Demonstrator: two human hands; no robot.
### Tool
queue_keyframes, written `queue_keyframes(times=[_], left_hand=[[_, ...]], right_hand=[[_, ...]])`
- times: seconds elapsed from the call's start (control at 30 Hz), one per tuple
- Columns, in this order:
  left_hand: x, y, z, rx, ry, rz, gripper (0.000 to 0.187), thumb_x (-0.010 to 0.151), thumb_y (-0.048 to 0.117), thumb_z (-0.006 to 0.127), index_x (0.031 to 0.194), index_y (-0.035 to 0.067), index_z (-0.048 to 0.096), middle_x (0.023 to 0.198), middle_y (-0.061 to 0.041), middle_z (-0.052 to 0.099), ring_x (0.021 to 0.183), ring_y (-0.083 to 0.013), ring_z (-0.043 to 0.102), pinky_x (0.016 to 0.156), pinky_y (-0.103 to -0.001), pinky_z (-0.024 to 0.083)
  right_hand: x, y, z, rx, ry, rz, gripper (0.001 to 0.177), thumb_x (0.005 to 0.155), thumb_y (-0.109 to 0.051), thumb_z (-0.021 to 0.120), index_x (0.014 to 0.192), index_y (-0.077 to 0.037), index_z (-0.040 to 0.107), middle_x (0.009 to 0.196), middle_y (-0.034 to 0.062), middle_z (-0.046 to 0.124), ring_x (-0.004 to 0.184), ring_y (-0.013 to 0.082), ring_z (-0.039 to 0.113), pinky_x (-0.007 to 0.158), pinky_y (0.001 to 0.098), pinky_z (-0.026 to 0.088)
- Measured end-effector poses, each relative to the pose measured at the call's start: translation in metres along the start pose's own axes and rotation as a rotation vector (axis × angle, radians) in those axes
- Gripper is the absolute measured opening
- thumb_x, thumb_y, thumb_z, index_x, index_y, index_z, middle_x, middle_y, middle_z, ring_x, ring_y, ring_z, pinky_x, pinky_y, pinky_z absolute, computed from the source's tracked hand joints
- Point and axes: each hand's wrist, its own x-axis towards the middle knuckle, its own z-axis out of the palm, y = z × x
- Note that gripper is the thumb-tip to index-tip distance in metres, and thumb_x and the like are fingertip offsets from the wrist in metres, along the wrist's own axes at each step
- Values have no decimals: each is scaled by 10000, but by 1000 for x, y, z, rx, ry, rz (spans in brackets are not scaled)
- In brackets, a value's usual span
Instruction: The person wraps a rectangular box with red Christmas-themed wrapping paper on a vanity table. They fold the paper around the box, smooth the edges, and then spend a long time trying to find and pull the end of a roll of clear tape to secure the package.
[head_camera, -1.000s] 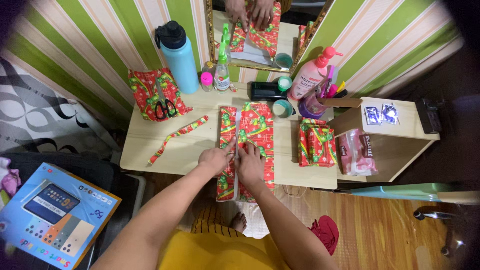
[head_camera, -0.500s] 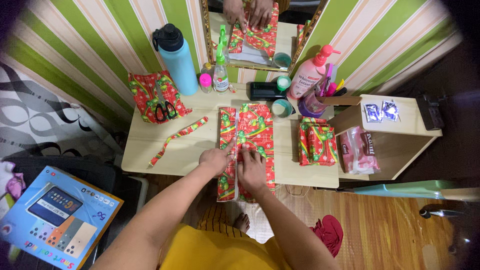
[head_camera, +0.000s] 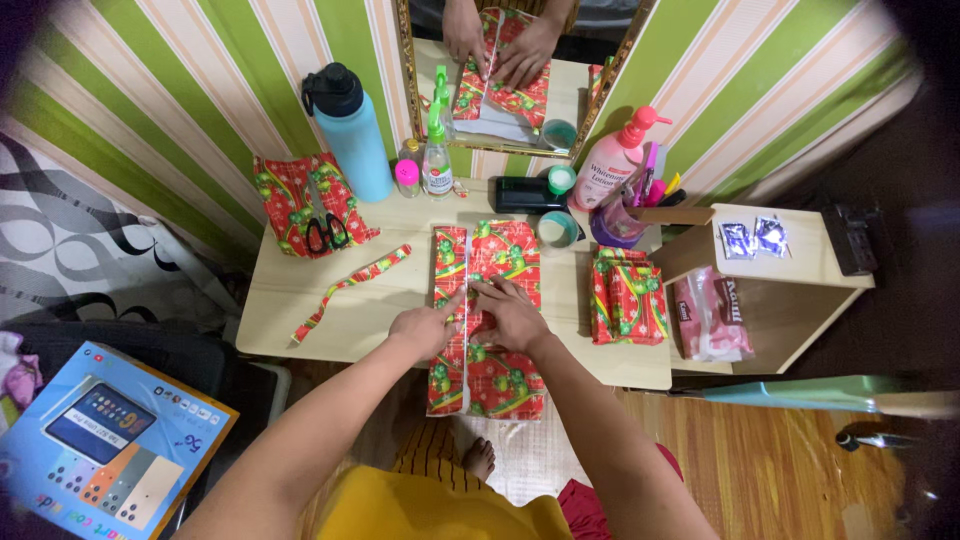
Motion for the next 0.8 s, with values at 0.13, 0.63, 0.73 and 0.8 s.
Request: queue_keyframes(times=[0.13, 0.63, 0.73, 0.8], left_hand=[[7, -5, -5, 23, -7, 20, 727, 1015, 480, 491, 1614, 454, 80, 1237, -154, 668, 1138, -350, 651, 974, -487, 517], [199, 152, -47, 71, 584, 362, 186, 769, 128, 664, 906, 143, 789, 1005, -142, 738, 1001, -328, 696, 874, -505, 536], [204, 161, -61, -43, 468, 352, 195, 907, 118, 612, 960, 145, 797, 1062, -137, 744, 985, -336, 715, 828, -486, 569], [184, 157, -74, -241, 531, 469, 261, 860, 90, 615, 1008, 181, 809, 1025, -130, 740, 943, -346, 711, 833, -475, 558]], right_hand=[[8, -4, -10, 57, -73, 87, 984, 612, -418, 937, 1438, -284, 420, 1572, -38, 408, 1521, 299, 205, 1246, 467, 187], [14, 15, 19, -73, -159, 105, 862, 807, -584, 697, 1537, -240, 397, 1616, 66, 372, 1545, 316, 182, 1249, 570, 56], [19, 9, 17, -111, -103, 80, 890, 851, -550, 709, 1565, -194, 313, 1636, 102, 273, 1533, 342, 102, 1196, 592, 5], [18, 3, 12, -122, -133, 101, 940, 836, -515, 750, 1582, -185, 282, 1644, 84, 260, 1551, 335, 74, 1204, 596, -15]])
